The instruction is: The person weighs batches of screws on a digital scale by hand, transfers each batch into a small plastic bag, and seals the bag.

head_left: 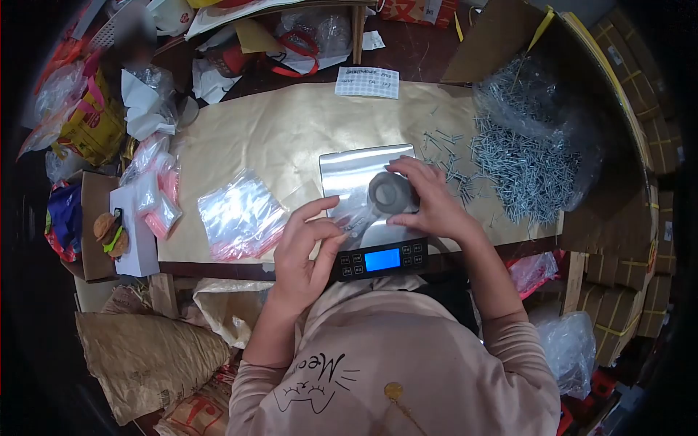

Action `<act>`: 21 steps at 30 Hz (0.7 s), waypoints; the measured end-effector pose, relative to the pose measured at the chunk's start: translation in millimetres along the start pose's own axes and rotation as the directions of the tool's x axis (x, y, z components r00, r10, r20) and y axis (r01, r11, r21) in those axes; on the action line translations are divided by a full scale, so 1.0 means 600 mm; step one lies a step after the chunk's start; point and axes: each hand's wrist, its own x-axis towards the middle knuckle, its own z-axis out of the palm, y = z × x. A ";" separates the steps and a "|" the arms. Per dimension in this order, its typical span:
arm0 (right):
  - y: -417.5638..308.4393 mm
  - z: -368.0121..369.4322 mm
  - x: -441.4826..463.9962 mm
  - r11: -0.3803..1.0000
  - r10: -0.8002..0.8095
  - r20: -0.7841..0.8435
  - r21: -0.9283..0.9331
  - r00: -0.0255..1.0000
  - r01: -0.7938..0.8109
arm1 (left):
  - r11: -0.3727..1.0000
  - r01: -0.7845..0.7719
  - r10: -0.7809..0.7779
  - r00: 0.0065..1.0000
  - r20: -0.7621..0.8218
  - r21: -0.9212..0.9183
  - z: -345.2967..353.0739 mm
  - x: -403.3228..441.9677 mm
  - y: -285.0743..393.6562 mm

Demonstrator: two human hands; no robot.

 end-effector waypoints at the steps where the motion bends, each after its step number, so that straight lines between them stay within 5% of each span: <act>1: -0.011 0.003 0.002 0.998 -0.047 -0.014 -0.029 0.999 0.047 | 0.995 0.061 -0.060 0.998 0.023 -0.077 0.001 -0.007 -0.005; 5: -0.063 -0.036 0.009 0.956 -0.225 0.065 0.208 0.972 0.207 | 0.965 0.109 -0.108 0.994 0.020 -0.239 0.013 -0.012 0.003; 8: -0.092 -0.039 0.009 0.946 -0.308 0.002 0.106 0.951 0.306 | 0.922 0.119 -0.136 0.990 -0.021 -0.368 0.024 -0.010 0.019; 14: -0.108 -0.025 0.000 0.936 -0.351 0.030 -0.018 0.936 0.352 | 0.961 0.207 -0.187 0.975 0.122 -0.181 0.018 -0.008 0.022; 21: -0.115 -0.013 -0.005 0.878 -0.479 -0.006 -0.024 0.878 0.479 | 0.942 0.267 -0.215 0.945 0.246 -0.203 0.006 -0.014 0.033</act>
